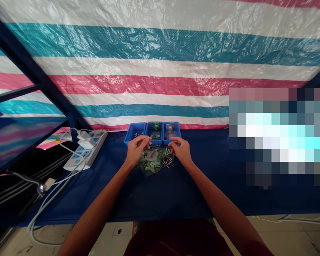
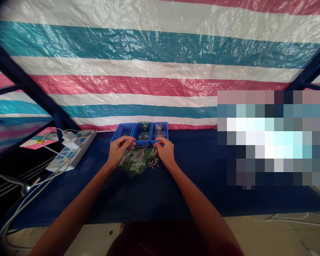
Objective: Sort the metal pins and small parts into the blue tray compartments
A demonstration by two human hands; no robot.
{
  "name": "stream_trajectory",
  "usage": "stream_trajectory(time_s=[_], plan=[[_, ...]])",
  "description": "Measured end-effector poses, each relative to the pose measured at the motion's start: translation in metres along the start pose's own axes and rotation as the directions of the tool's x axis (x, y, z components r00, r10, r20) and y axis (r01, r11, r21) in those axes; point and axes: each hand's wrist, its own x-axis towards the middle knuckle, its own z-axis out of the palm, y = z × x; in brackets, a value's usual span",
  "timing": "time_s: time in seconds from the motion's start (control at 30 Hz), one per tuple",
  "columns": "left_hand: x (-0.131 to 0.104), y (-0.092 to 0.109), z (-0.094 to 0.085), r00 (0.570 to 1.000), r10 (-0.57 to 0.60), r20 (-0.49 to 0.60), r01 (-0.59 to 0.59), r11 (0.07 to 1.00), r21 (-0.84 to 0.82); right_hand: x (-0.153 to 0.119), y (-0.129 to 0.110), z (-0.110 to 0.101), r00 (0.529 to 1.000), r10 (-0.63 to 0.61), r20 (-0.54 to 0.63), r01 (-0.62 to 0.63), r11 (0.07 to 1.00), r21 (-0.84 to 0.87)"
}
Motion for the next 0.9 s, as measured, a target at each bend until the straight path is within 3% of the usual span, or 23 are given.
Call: stream_trajectory(time_s=[0.03, 0.1, 0.23, 0.33, 0.5, 0.9], plan=[[0.000, -0.001, 0.000, 1.000, 0.001, 0.002, -0.001, 1.000, 0.001, -0.001, 0.000, -0.001, 0.998, -0.059, 0.004, 0.059, 0.981, -0.186], [0.000, -0.002, 0.000, 1.000, 0.003, 0.004, -0.003, 1.000, 0.003, -0.004, -0.002, -0.003, 0.988, -0.130, 0.079, 0.152, 0.858, -0.490], [0.001, -0.004, 0.000, 1.000, 0.006, 0.010, -0.006, 1.000, 0.016, -0.009, -0.006, -0.002, 0.973, -0.038, 0.226, 0.200, 0.623, -0.757], [0.000, -0.005, -0.001, 1.000, 0.008, 0.014, -0.008, 1.000, 0.025, -0.011, -0.007, 0.000, 0.960, 0.030, 0.279, 0.218, 0.547, -0.808], [0.001, -0.006, -0.001, 1.000, 0.010, 0.017, -0.010, 0.999, 0.035, -0.014, -0.007, 0.004, 0.946, 0.049, 0.319, 0.254, 0.498, -0.829], [0.000, -0.005, 0.000, 1.000, 0.005, 0.019, -0.006, 0.999, 0.035, -0.015, -0.005, 0.008, 0.922, 0.014, 0.388, 0.336, 0.474, -0.814]])
